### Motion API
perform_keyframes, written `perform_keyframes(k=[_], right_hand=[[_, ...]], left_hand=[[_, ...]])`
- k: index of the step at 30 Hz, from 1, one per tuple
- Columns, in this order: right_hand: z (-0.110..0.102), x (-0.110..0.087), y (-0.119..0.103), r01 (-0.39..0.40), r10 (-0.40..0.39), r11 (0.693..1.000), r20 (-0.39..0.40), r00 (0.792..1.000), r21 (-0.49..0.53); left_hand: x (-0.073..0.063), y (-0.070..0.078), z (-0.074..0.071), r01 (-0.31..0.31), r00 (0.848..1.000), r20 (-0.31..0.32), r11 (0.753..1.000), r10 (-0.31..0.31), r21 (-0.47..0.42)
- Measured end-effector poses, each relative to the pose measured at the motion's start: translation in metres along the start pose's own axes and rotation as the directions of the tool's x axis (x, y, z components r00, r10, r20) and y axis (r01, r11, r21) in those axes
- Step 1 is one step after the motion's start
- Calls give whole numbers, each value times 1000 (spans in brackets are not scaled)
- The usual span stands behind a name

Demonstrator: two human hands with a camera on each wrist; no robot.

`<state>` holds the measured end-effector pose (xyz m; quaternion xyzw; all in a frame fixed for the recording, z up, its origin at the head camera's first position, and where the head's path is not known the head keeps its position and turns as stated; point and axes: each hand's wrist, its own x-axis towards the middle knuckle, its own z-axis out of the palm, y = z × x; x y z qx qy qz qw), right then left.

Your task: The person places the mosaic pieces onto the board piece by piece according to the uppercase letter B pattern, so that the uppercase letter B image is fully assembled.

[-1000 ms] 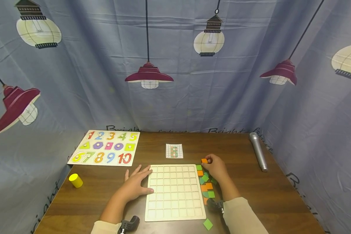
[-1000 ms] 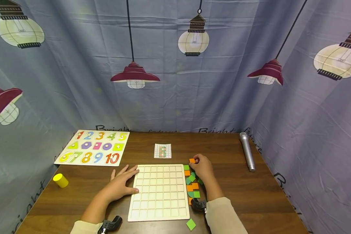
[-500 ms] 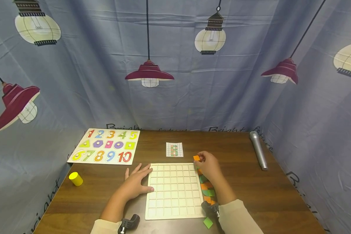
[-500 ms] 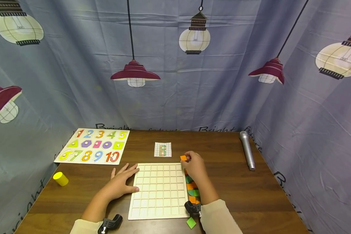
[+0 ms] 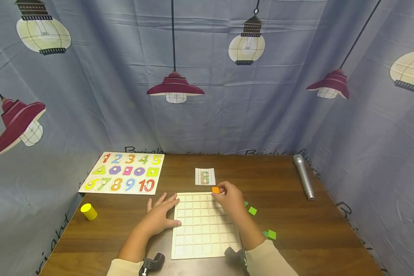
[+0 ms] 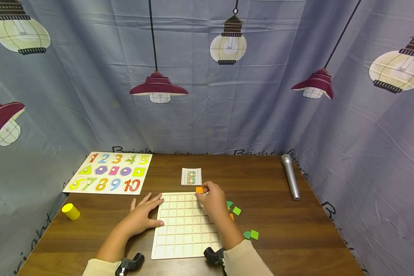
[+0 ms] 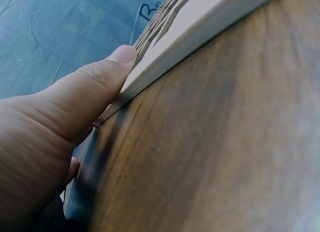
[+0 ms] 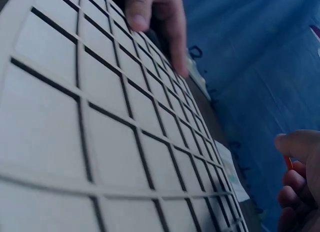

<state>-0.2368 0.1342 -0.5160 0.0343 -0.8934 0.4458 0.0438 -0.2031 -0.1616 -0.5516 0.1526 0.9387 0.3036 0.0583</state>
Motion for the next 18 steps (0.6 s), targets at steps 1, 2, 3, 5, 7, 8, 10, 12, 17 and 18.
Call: perform_keyframes(k=[1,2,3,5,7,8,10,12,17,18], right_hand=[[3,-1,-3,-7,7,1000,-2,1000,5],[7,-2,-4,-10,10,1000,-4,1000,5],[11,-3,-6,-20,20,1000,-3,1000,11],[18,-4,-8,-29,29,999,-4,1000,19],[26,-6,-10,-35,35,999,2,999,27],[29,-7,-11,-37,37,999,5,999,24],[35,-10,-12,-37,37,999,19,999,26],[41,-12,-14,-34,33,999,32,999,17],[54,-18,-19,-10,12,1000,73,997,-25],[56,-19,-19,-6,9,999,80,997,-33]], left_hand=[[0,0,0,-1,1000,-2,1000,1,1],[0,-1,0,-2,1000,-2,1000,2,1],[0,-1,1,-2,1000,-2,1000,2,2],[1,-1,1,1,1000,-2,1000,-1,5],[1,-1,1,4,1000,1,1000,-4,8],[1,-1,1,5,1000,1,1000,-5,13],[1,-1,1,7,1000,-1,1000,-7,19],[1,0,1,5,1000,-4,1000,-5,23],[1,0,0,4,1000,-5,1000,-4,30],[1,0,0,4,1000,-7,999,-4,33]])
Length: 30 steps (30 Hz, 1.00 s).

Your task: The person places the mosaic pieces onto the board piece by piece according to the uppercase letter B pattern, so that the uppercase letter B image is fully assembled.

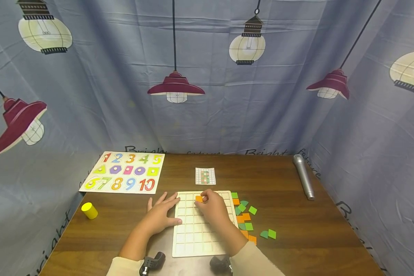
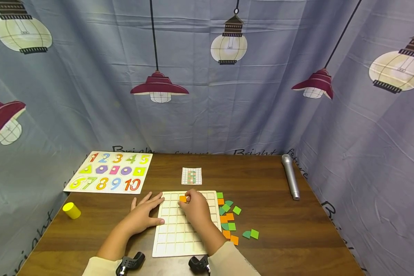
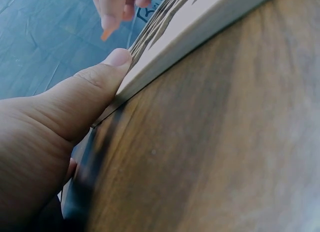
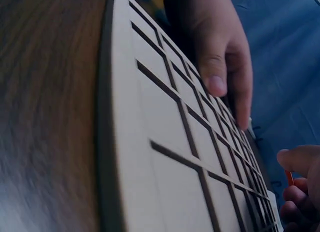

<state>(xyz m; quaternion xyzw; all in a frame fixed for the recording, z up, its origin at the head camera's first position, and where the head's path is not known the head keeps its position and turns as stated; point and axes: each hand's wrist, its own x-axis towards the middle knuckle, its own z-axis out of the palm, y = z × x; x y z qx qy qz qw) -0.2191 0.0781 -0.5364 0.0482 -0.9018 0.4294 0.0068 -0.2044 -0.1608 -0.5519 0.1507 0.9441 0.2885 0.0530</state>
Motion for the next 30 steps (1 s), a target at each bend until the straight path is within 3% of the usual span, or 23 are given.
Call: perform_keyframes(k=[15,30], right_hand=[[20,1,-4,-31,19,990,-87,996,-136],[21,0,-4,-46,36,985,-66,997,-164]], left_hand=[[3,1,1,-7,1000,0,999,7,41],[-1,0,0,-9,1000,19,1000,8,22]])
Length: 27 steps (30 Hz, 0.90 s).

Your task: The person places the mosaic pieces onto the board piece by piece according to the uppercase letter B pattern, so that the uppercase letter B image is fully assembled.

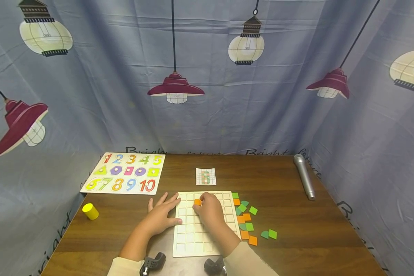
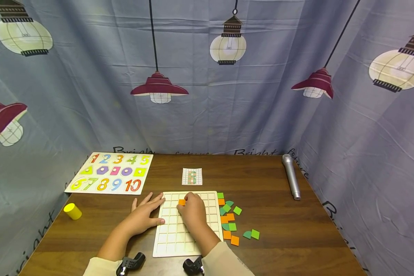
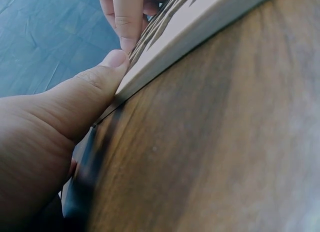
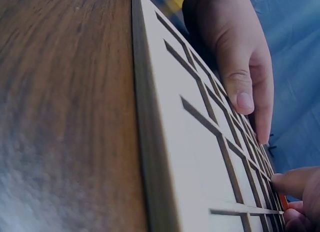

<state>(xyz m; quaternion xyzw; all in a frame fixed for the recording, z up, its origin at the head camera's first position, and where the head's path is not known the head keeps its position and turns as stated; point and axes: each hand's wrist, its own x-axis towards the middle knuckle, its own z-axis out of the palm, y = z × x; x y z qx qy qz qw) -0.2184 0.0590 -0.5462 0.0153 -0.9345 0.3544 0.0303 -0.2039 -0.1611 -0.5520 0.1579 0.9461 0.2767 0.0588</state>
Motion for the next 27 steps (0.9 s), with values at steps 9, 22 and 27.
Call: perform_keyframes(k=[9,22,27], right_hand=[[-1,1,1,-3,3,1000,11,1000,0],[-4,1,3,29,-30,1000,26,999,6],[-10,3,7,38,-42,998,74,996,57]], left_hand=[[0,0,1,1,1000,-5,1000,-1,-11],[1,-1,2,-8,1000,-15,1000,8,-5],[0,-1,1,-3,1000,-10,1000,3,-2]])
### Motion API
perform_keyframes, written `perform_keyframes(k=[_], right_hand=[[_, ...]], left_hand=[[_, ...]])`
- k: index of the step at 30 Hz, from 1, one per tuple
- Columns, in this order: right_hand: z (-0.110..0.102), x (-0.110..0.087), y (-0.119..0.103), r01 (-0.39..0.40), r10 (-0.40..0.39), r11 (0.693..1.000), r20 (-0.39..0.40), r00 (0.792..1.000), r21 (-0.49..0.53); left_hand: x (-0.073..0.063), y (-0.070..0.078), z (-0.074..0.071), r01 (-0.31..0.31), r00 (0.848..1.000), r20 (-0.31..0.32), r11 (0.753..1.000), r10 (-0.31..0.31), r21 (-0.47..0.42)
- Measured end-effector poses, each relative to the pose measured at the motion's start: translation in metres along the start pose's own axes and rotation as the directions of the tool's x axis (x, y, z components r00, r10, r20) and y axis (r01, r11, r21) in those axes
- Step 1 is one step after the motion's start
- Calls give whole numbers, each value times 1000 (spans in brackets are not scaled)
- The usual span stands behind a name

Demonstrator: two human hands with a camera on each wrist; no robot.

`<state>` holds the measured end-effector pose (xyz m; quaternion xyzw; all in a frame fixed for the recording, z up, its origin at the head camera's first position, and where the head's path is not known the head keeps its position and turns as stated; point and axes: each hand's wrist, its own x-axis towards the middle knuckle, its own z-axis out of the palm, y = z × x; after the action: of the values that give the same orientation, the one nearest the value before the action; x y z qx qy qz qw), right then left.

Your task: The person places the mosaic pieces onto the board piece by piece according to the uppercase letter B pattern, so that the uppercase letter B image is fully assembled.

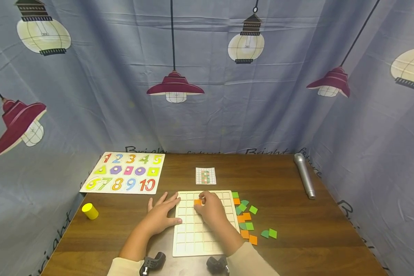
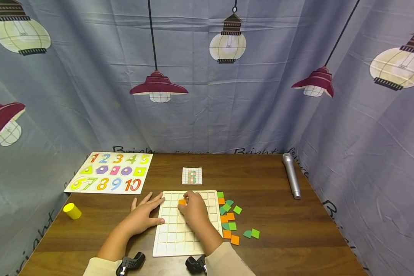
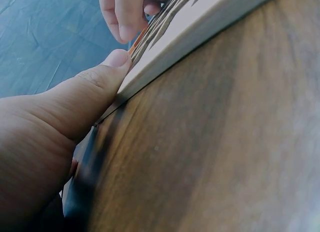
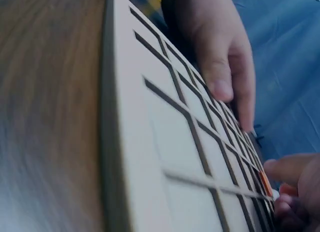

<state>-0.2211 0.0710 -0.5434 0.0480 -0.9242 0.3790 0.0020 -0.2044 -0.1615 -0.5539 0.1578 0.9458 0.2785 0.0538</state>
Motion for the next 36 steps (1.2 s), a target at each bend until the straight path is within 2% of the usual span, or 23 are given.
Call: perform_keyframes(k=[4,14,26,32,36], right_hand=[[-11,2,10,8,-9,998,25,1000,65],[-55,4,32,36,-32,992,-37,999,121],[-102,-5,75,36,-35,999,-26,999,31],[-115,-6,93,-10,10,1000,6,1000,2],[-122,-6,104,-40,42,998,26,999,-57]], left_hand=[[0,0,1,-2,1000,1,1000,2,-12],[0,-1,0,-2,1000,9,1000,2,-28],[-2,0,1,5,1000,4,999,-5,-49],[-3,0,0,8,1000,17,999,-7,-45],[-2,-1,0,-8,1000,11,999,8,-46]])
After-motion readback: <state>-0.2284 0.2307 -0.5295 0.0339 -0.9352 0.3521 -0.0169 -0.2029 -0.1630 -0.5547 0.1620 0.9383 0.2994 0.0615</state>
